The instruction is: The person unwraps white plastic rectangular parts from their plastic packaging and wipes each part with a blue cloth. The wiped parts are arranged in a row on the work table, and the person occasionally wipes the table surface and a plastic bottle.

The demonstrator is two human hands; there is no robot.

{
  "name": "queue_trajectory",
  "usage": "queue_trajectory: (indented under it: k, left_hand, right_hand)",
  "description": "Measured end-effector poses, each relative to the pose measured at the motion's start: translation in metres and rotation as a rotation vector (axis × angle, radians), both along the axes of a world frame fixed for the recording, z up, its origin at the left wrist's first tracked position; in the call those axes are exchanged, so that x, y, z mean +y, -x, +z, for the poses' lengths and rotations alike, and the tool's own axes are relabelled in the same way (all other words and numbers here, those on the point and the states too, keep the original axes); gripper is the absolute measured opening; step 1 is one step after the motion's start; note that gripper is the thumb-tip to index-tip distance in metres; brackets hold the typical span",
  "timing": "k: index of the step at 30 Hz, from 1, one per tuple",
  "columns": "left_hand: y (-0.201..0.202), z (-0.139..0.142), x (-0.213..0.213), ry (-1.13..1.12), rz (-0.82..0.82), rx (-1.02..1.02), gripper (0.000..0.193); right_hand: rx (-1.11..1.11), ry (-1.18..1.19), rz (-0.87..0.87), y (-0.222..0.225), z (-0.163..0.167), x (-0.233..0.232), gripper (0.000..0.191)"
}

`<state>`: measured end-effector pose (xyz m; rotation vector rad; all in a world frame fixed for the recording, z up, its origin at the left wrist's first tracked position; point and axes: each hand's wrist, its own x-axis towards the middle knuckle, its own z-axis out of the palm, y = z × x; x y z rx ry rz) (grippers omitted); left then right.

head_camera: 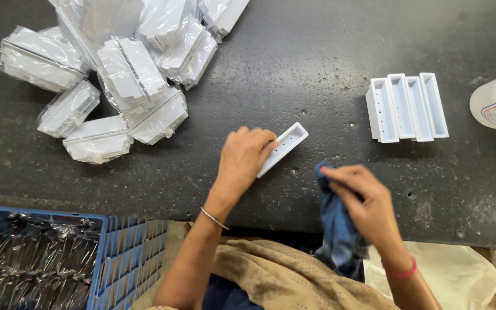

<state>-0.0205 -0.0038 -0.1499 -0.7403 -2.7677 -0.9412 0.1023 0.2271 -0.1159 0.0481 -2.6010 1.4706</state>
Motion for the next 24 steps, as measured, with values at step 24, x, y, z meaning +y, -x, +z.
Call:
queue_trajectory:
  k: [24]
  left_hand:
    - [0.003, -0.008, 0.019, 0.115, -0.095, 0.251, 0.032]
  right_hand:
    - [-0.067, -0.200, 0.137, 0.038, 0.012, -0.008, 0.028]
